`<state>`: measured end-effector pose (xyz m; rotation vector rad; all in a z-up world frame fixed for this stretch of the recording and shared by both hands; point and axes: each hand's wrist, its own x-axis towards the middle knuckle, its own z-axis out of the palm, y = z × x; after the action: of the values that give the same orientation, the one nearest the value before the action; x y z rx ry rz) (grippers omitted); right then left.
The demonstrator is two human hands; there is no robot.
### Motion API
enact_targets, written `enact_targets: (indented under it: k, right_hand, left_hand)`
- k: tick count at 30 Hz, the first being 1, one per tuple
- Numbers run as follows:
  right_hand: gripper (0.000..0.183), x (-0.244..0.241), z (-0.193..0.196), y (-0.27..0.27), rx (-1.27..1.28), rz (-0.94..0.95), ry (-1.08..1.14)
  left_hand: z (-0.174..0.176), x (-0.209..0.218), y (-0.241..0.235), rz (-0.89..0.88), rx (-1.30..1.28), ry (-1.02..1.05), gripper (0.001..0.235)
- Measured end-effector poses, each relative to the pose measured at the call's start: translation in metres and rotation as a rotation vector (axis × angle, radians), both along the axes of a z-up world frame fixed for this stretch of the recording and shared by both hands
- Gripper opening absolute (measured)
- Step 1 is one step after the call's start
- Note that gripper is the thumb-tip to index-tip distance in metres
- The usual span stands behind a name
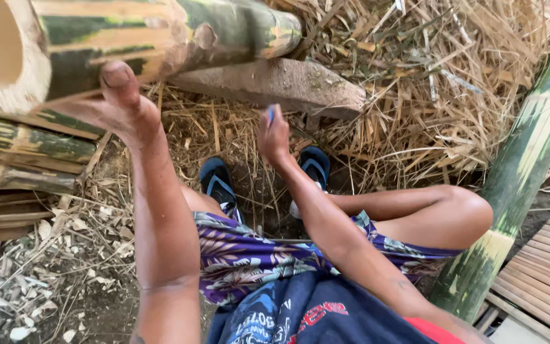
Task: The person sits on the ground and uses a hand saw to cut a large bamboo pole that is resting on a wooden log. They hold the bamboo steady with their left hand while sawing with their right hand, creating a cut through the material.
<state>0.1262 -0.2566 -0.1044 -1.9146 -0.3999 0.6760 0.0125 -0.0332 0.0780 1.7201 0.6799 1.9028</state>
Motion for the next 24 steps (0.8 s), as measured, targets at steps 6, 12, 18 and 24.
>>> enact_targets:
  k: [6, 12, 18, 24]
  right_hand:
    - [0.06, 0.046, -0.106, -0.038, -0.263, -0.137, -0.124]
    - [0.057, 0.031, -0.039, -0.064, -0.226, -0.113, -0.059]
    - [0.051, 0.045, 0.104, -0.034, 0.017, 0.206, -0.105]
    - [0.049, 0.031, 0.101, -0.037, 0.323, 0.297, -0.458]
  left_hand:
    - [0.053, 0.022, -0.023, -0.022, -0.126, -0.069, 0.096]
    - [0.078, 0.016, -0.025, 0.007, -0.27, -0.154, 0.102]
    - [0.043, 0.001, -0.005, -0.057, -0.155, -0.005, 0.116]
    - [0.032, 0.021, -0.022, -0.095, -0.167, 0.015, 0.113]
